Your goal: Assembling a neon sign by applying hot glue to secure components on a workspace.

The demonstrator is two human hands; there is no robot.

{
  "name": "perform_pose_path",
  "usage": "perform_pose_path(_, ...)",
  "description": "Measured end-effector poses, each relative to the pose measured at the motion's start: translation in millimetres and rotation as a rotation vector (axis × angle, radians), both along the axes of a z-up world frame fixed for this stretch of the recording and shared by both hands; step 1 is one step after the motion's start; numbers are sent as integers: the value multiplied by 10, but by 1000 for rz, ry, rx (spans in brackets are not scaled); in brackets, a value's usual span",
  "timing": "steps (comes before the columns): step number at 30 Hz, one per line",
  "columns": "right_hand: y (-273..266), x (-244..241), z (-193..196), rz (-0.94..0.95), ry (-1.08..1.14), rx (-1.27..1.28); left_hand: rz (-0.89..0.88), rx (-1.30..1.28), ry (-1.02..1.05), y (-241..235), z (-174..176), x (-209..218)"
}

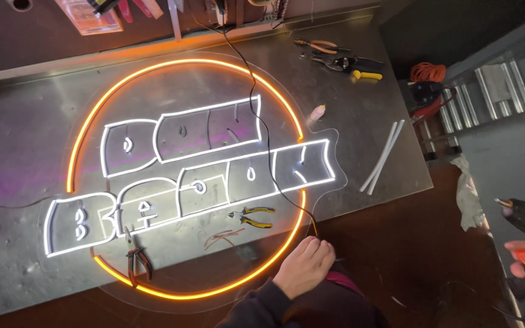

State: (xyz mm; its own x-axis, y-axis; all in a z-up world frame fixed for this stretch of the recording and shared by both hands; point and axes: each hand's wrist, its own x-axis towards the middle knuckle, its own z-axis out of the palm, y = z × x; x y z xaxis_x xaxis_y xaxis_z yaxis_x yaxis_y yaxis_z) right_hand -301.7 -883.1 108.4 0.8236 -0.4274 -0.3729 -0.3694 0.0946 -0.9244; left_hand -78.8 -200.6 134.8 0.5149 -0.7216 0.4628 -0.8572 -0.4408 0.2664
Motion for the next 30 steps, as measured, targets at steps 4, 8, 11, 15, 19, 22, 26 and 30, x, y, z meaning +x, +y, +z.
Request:
perform_pose_path(4,2546,1862,994,41,-10,-95,114,-61,-20,293,176,-184)
perform_pose_path(8,3122,2709,1006,322,-78,-216,280,-17,0,333,57,-443)
perform_pose_path(11,3240,3075,521,625,-134,-263,439,-38,199,185,-160,-666)
perform_pose_path(15,3702,3342,251,844,-120,-185,683,46,274,61,-299,-740)
perform_pose_path(19,4068,3505,-106,956,46,-200,922,63,331,-64,-378,-783)
perform_pose_path(22,4227,3579,-379,989,13,-192,975,81,386,-127,-531,-833)
perform_pose_path(26,4378,3774,-421,1004,129,-250,1024,117,428,-156,-728,-810)
perform_pose_path(30,4431,3906,-430,1068,169,-268,1130,143,444,-148,-770,-718)
